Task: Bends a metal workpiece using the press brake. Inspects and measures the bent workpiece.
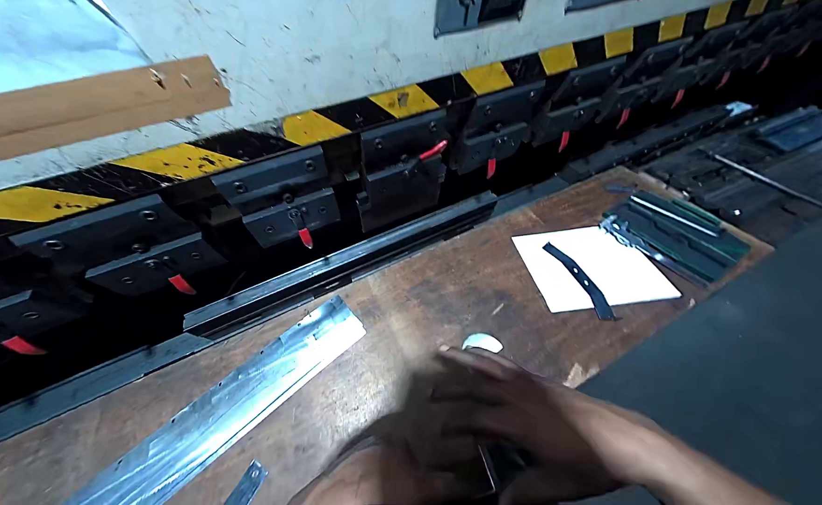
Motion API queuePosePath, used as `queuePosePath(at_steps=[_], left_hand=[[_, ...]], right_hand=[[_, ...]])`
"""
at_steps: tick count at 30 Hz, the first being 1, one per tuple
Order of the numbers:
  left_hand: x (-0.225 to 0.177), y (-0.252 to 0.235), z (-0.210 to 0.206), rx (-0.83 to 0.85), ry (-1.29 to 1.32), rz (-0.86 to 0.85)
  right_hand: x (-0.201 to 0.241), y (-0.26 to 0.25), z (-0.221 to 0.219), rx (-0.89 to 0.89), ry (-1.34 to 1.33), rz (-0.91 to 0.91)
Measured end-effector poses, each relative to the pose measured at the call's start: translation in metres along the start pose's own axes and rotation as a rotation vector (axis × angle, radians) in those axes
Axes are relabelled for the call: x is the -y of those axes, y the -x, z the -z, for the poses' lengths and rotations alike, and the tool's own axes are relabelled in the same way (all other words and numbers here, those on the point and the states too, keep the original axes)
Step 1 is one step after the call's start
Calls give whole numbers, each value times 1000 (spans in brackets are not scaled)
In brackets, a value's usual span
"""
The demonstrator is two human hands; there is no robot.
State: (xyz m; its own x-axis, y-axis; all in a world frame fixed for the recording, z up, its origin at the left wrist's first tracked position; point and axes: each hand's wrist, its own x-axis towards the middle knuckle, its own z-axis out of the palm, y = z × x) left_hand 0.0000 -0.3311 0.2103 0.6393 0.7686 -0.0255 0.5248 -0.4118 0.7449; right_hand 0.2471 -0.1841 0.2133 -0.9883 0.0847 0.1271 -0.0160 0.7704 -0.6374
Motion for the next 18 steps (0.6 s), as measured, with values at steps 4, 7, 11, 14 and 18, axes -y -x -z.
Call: queuePosePath(at_steps=[4,7,11,14,18], left_hand=[[-8,6,7,-7,-42,-60],[5,20,21,-26,36,-8],[30,13,23,69,231,-52],[33,8,18,149,477,-112],[30,17,12,141,655,-106]], right_hand=[[-2,-6,-7,252,-232,168],[-2,1,-11,249,-444,213],[-3,1,-9,247,-708,268],[-2,2,-6,273,-782,266],[-3,16,-13,264,-778,204]])
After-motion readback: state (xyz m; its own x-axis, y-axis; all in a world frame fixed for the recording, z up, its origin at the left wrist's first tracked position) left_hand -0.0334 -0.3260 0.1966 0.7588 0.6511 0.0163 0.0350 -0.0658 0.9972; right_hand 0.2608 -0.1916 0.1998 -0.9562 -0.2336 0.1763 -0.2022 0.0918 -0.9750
